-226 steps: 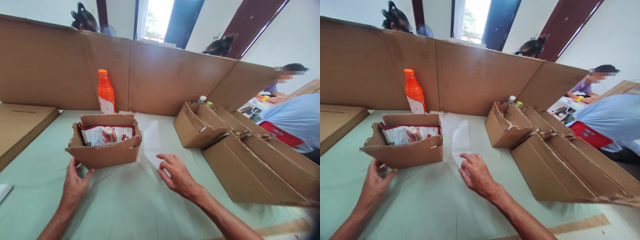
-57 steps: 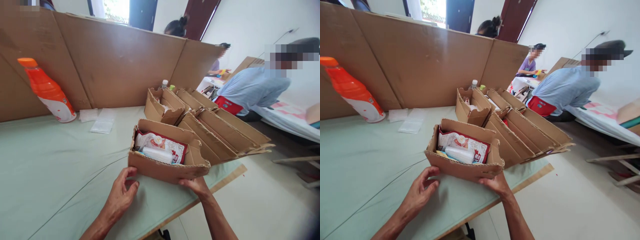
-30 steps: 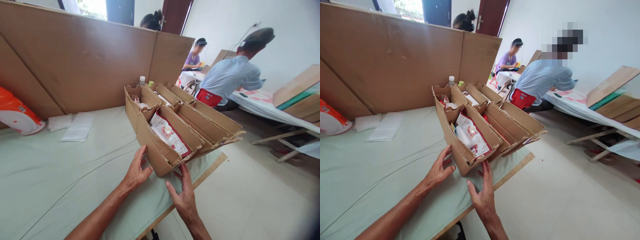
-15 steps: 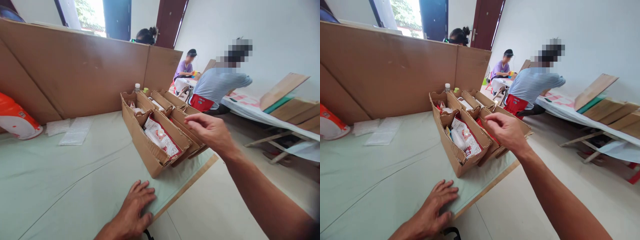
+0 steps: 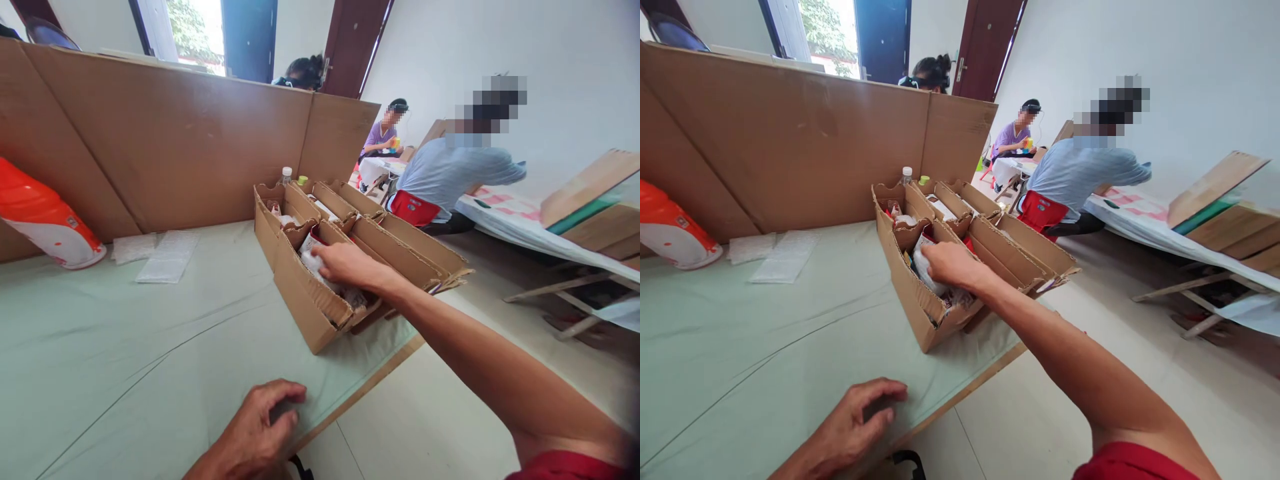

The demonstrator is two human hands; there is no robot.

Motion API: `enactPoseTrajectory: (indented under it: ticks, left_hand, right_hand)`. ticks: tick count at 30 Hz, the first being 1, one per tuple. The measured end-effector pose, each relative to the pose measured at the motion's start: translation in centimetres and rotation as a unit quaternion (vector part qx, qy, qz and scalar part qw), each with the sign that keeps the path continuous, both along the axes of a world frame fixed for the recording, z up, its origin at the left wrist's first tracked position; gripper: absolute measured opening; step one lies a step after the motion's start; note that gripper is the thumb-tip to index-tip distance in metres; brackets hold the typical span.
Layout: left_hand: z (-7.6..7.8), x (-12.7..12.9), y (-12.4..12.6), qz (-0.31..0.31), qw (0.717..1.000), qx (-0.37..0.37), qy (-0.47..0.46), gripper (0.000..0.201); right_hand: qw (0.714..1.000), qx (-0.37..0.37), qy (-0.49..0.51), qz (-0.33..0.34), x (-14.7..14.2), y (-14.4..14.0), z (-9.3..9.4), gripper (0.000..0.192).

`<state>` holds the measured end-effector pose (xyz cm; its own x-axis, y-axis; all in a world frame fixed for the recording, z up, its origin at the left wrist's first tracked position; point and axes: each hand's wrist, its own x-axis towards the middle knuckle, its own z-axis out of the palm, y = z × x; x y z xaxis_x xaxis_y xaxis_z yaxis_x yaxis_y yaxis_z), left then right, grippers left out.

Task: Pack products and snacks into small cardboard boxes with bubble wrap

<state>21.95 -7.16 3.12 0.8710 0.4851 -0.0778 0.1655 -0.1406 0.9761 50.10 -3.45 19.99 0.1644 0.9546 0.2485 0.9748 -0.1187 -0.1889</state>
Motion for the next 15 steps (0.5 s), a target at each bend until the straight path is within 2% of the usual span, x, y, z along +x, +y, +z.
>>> enactPoseTrajectory:
  ticks: [2,3,5,6,7,9,11,13,15]
  left_hand:
    - [2.1,-0.3,1.1,0.071,0.996,-0.047,-0.023,0.031]
    - [3.3,-0.3,1.6,0.11,0.99,-0.069,-0.054,0.035]
    - [5.8,0.3,2.4,0.17,0.968,-0.113,-0.143,0.056]
    - [6.9,0.8,2.5,0.184,0.954,-0.141,-0.189,0.069]
    - [7.9,1.3,2.4,0.188,0.94,-0.173,-0.225,0.08]
    - [9.1,2.3,1.8,0.183,0.919,-0.245,-0.248,0.085]
    - [8.9,2.5,1.1,0.202,0.903,-0.307,-0.22,0.075]
    - [7.6,1.7,1.2,0.248,0.889,-0.337,-0.185,0.067]
    - [6.1,0.1,2.5,0.291,0.88,-0.343,-0.152,0.064]
  right_hand:
    - [0.999,0.008,-0.022,-0.029,-0.5,-1.9,2.5,0.028]
    - [0.998,0.044,-0.012,-0.039,-1.2,-3.1,3.7,0.034]
    - [0.991,0.126,0.047,-0.028,-3.5,-5.8,5.5,0.039]
    - [0.986,0.14,0.087,0.003,-4.8,-6.9,6.0,0.039]
    - [0.983,0.123,0.127,0.051,-6.0,-7.7,6.2,0.038]
    - [0.972,0.06,0.182,0.137,-7.1,-8.3,6.1,0.031]
    - [0.971,0.041,0.195,0.133,-5.5,-7.4,5.7,0.028]
    - [0.981,0.07,0.175,0.036,-1.2,-5.7,5.0,0.03]
    - [0.991,0.02,0.133,-0.025,4.1,-3.6,3.9,0.024]
